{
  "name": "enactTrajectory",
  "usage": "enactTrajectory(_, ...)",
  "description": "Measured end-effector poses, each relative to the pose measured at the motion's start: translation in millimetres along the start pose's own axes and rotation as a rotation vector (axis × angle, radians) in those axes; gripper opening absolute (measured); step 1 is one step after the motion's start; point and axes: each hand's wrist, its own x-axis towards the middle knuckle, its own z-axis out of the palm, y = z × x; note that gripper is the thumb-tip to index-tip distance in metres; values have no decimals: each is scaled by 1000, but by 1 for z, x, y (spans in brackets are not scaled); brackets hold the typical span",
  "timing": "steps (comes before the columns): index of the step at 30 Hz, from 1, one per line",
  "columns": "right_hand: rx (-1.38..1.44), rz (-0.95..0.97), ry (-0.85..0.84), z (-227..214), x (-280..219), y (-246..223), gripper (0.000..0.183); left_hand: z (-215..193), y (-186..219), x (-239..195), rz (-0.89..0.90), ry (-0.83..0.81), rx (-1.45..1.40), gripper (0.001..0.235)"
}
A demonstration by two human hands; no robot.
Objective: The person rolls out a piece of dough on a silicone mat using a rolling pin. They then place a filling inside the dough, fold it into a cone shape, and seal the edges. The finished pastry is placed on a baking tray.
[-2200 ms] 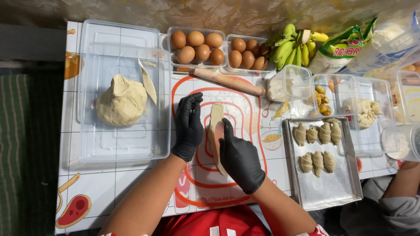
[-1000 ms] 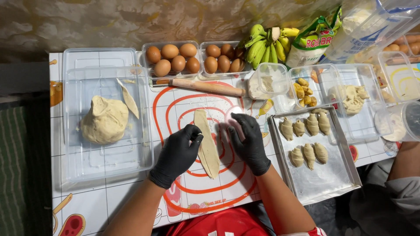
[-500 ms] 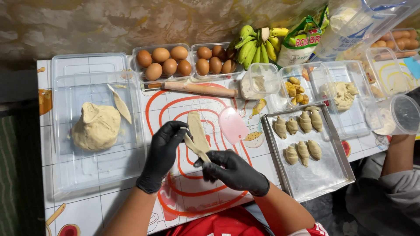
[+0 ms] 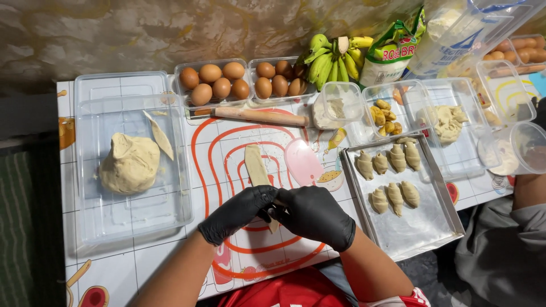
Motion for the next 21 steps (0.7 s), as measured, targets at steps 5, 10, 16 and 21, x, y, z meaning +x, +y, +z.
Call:
enactTrajectory(5, -9, 111, 10, 8, -5, 10, 18, -9, -15, 9, 75, 73, 344, 21)
enactTrajectory(10, 146, 184, 96, -2, -8, 17, 32, -9, 24, -19, 293, 363, 415, 16)
enactTrajectory(16, 345, 326, 254, 16, 1, 58, 33, -73, 74, -61, 549, 841, 1079, 37)
enactTrajectory(21, 197, 257, 365, 29, 7, 62, 29, -63, 75, -64, 251, 1229, 1899, 34)
